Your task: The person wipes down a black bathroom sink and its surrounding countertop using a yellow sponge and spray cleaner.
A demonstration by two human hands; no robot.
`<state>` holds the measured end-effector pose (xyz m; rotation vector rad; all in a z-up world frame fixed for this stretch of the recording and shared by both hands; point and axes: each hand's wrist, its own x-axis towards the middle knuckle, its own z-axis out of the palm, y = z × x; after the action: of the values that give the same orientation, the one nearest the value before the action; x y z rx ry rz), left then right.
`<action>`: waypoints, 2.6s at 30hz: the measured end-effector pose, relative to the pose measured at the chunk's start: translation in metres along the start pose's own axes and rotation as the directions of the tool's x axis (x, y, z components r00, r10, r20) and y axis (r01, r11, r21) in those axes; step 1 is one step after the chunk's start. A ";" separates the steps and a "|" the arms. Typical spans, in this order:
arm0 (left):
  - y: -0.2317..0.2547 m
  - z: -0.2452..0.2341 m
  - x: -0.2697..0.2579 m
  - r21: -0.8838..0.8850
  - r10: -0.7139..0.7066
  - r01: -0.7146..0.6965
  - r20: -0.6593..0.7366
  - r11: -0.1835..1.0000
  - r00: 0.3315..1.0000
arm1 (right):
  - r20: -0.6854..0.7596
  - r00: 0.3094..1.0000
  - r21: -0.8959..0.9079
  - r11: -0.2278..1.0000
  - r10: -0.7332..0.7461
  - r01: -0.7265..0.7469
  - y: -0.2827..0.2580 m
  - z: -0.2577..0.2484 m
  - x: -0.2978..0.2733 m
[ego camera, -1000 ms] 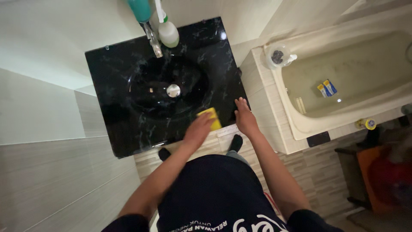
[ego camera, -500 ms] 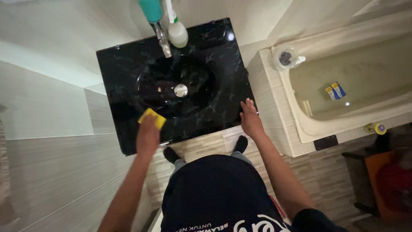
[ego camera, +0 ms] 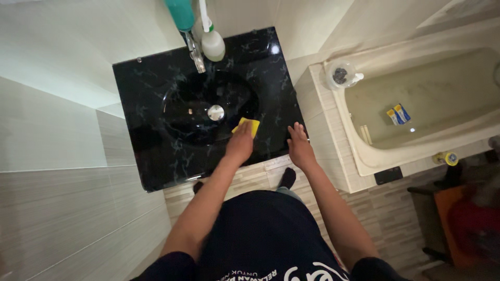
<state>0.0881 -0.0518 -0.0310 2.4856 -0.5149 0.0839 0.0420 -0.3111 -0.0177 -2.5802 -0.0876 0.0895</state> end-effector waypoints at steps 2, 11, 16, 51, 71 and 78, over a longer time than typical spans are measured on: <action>0.003 -0.009 -0.013 0.056 0.018 -0.018 0.000 0.998 1.000 | -0.005 1.000 -0.002 1.000 0.001 -0.001 -0.003 -0.002 -0.001; -0.080 -0.134 -0.113 0.417 -0.302 0.253 0.055 0.873 0.952 | 0.007 1.000 -0.032 0.999 -0.025 0.025 -0.012 -0.009 -0.003; -0.052 -0.128 -0.114 0.448 -0.282 0.216 0.085 0.867 0.956 | 0.020 1.000 0.004 1.000 0.015 -0.015 -0.020 -0.015 -0.002; 0.006 -0.084 -0.071 0.140 -0.207 0.235 -0.193 0.962 0.959 | 0.113 0.890 -0.132 0.881 -0.441 0.454 -0.098 0.056 -0.018; 0.004 -0.083 -0.060 -0.014 -0.288 0.299 -0.321 0.954 0.902 | 0.265 0.894 -0.001 0.927 -0.362 0.376 -0.150 0.051 0.047; 0.006 -0.084 -0.059 0.052 -0.266 0.299 -0.328 0.953 0.906 | 0.000 0.832 -0.391 0.766 -0.555 0.511 -0.054 0.006 0.144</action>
<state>0.0364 0.0112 0.0310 2.5487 -0.0110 0.3970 0.1827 -0.2506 -0.0012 -2.8177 -0.8748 -0.3243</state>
